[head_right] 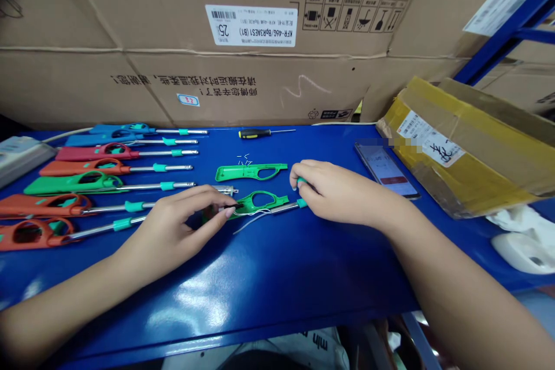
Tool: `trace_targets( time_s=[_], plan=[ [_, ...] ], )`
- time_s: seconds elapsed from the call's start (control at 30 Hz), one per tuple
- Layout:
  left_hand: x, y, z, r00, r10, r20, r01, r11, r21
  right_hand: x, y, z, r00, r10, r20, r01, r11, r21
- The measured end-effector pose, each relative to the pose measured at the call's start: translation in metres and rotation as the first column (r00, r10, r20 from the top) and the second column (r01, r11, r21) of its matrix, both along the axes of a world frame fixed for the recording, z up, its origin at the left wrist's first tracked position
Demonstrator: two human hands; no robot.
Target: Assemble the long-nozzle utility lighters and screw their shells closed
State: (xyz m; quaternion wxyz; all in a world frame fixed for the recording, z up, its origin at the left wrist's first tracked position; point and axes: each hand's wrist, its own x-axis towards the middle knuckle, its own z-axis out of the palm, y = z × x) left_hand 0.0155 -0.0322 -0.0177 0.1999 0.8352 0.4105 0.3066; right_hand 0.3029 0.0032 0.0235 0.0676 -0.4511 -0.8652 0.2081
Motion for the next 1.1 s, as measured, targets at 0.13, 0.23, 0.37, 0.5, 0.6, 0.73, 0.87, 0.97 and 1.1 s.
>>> trace_targets(
  time_s=[0.13, 0.23, 0.37, 0.5, 0.6, 0.73, 0.87, 0.97, 1.1],
  plan=[
    [0.001, 0.000, 0.001, 1.000, 0.001, 0.006, -0.001, 1.000, 0.001, 0.008, 0.007, 0.000, 0.993, 0.075, 0.092, -0.069, 0.995, -0.068],
    [0.001, 0.000, 0.001, 1.000, 0.003, 0.005, -0.003, 1.000, -0.002, 0.012, 0.013, -0.004, 0.985, 0.156, 0.078, -0.146, 0.982, -0.119],
    [0.001, 0.000, 0.001, 1.000, 0.004, 0.011, -0.004, 1.000, 0.003, 0.016, 0.016, -0.006, 0.984, 0.155, 0.092, -0.140, 0.979, -0.150],
    [0.001, 0.000, 0.001, 1.000, 0.007, 0.009, -0.007, 1.000, -0.008, 0.020, 0.015, 0.000, 0.986, 0.125, 0.113, -0.106, 0.980, -0.166],
    [0.001, 0.000, 0.000, 1.000, 0.011, 0.008, -0.011, 1.000, -0.015, 0.022, 0.015, 0.003, 0.986, 0.111, 0.127, -0.088, 0.981, -0.173],
    [0.001, -0.001, -0.001, 1.000, 0.012, 0.006, -0.012, 1.000, -0.020, 0.025, 0.016, 0.005, 0.986, 0.090, 0.144, -0.063, 0.981, -0.184],
    [0.000, -0.001, -0.001, 1.000, 0.015, 0.006, -0.015, 0.999, -0.028, 0.029, 0.017, 0.007, 0.983, 0.069, 0.169, -0.037, 0.982, -0.184],
    [0.001, -0.002, -0.001, 0.999, 0.022, 0.025, -0.021, 0.999, -0.041, 0.026, 0.015, 0.008, 0.989, 0.071, 0.128, -0.050, 0.986, -0.160],
    [0.003, -0.003, -0.001, 0.998, 0.027, 0.060, -0.023, 0.997, -0.075, 0.003, 0.006, 0.002, 0.979, 0.053, -0.199, -0.058, 0.998, -0.018]
  ],
)
